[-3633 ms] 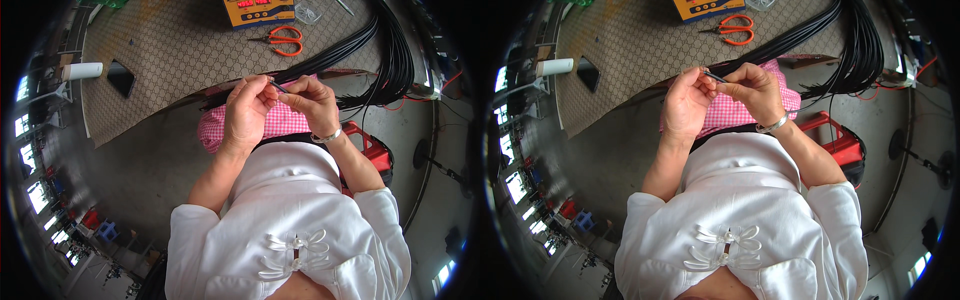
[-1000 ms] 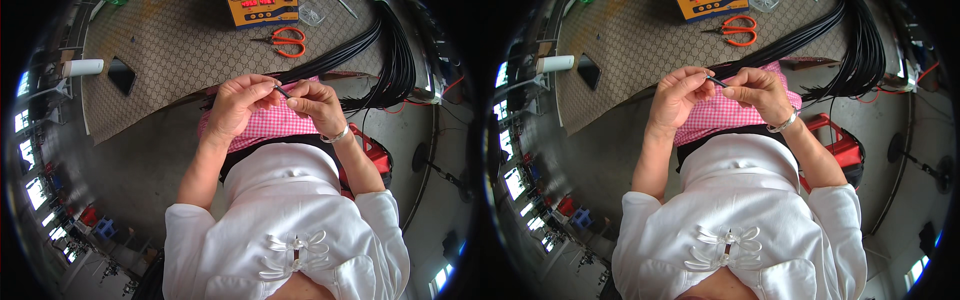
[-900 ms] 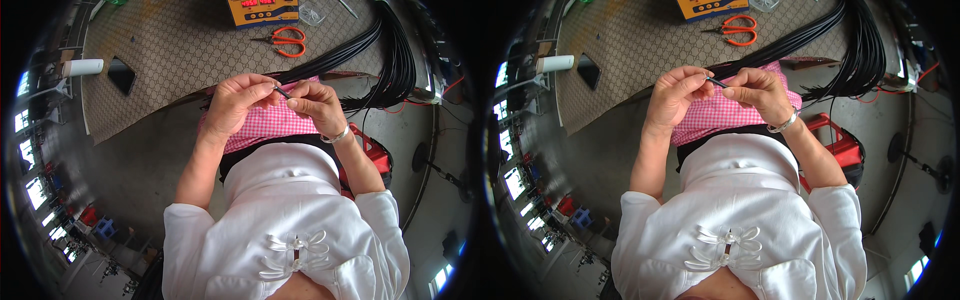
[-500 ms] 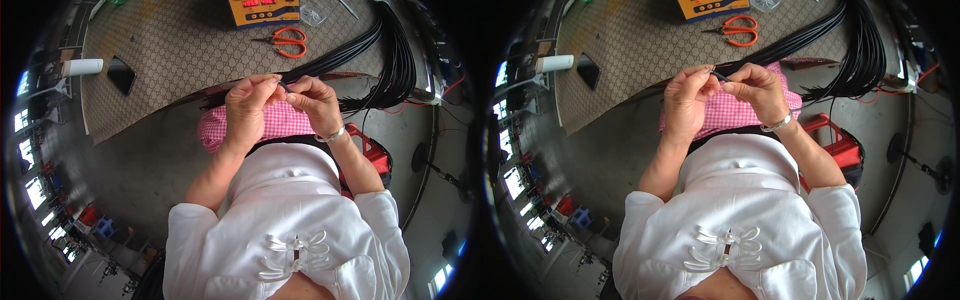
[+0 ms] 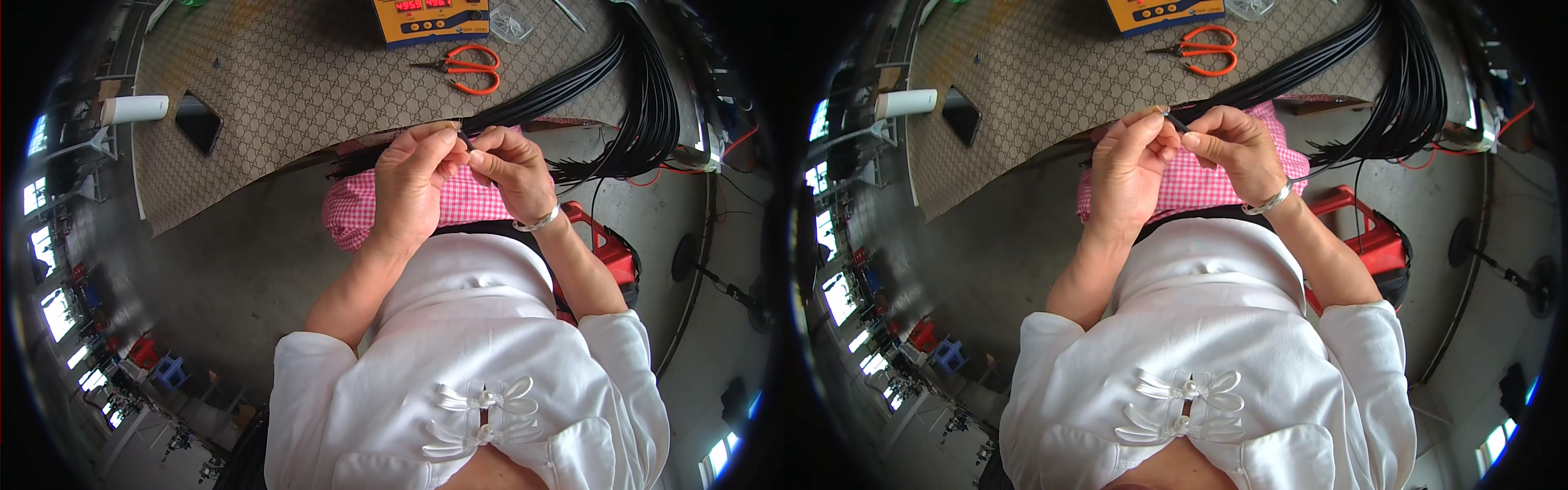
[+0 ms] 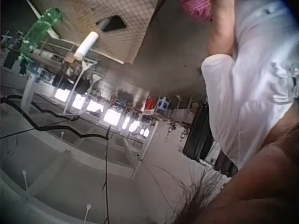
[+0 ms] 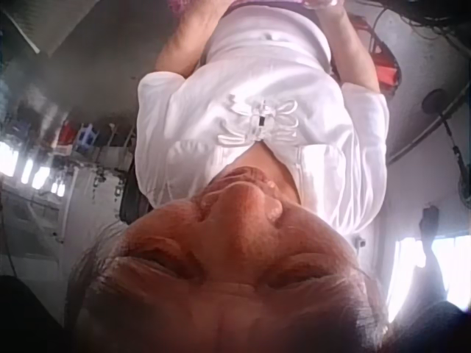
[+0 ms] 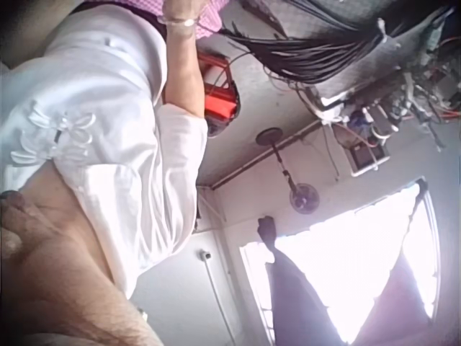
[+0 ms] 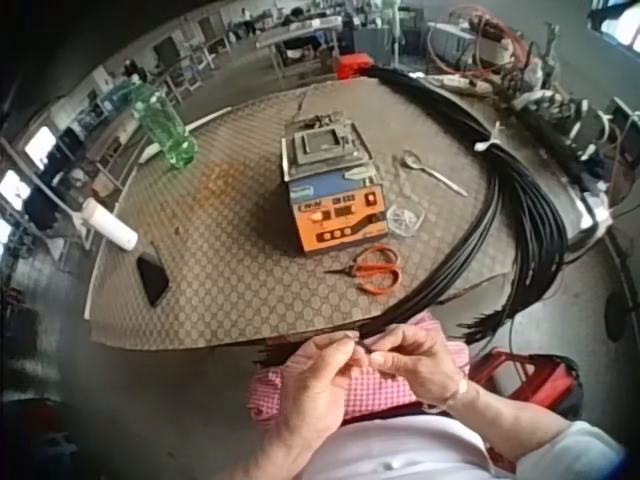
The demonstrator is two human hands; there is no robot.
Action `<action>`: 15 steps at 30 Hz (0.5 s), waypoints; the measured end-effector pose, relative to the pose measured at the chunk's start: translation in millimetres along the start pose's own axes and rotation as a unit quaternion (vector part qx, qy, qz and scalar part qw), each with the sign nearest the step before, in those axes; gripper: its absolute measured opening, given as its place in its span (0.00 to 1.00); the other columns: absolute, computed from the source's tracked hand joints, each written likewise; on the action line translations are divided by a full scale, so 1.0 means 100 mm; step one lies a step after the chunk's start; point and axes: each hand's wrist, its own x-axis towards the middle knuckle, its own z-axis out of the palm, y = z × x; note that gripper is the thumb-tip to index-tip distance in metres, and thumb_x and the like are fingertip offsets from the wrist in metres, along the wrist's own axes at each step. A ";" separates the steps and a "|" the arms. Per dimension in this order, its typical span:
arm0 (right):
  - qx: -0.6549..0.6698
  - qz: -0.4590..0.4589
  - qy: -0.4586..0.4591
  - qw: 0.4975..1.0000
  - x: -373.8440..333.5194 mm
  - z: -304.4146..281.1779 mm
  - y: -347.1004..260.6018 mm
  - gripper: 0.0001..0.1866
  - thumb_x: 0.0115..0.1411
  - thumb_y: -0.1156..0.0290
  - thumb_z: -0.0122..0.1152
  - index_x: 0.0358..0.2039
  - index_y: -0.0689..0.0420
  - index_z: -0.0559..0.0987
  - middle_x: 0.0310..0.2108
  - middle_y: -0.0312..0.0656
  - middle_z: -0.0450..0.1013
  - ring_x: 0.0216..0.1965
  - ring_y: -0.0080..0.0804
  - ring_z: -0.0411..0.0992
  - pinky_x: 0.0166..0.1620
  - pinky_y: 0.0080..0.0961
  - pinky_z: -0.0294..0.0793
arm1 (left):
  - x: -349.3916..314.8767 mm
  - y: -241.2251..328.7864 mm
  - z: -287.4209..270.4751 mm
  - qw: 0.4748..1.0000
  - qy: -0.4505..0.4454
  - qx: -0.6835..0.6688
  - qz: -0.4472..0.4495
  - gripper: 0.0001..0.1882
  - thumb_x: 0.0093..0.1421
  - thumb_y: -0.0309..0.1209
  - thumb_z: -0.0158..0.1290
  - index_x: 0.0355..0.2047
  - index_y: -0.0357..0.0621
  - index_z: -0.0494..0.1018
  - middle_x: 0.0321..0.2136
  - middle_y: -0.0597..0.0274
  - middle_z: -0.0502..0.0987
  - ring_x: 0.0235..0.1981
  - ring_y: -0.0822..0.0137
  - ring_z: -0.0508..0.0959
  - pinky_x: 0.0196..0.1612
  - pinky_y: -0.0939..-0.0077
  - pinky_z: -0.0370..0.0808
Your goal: Manually strip and prepare electrical wires using a specialized stripping machine at a workbench.
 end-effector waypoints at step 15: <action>-0.135 -0.123 0.000 0.983 0.04 -0.07 -0.01 0.06 0.46 0.82 0.63 0.23 0.60 0.74 0.23 0.32 0.69 0.25 0.15 0.65 0.29 0.12 0.67 | 0.02 0.25 -0.04 0.984 -0.039 0.170 -0.023 0.07 0.54 0.25 0.50 0.32 0.34 0.72 0.22 0.62 0.73 0.23 0.77 0.70 0.28 0.87 0.67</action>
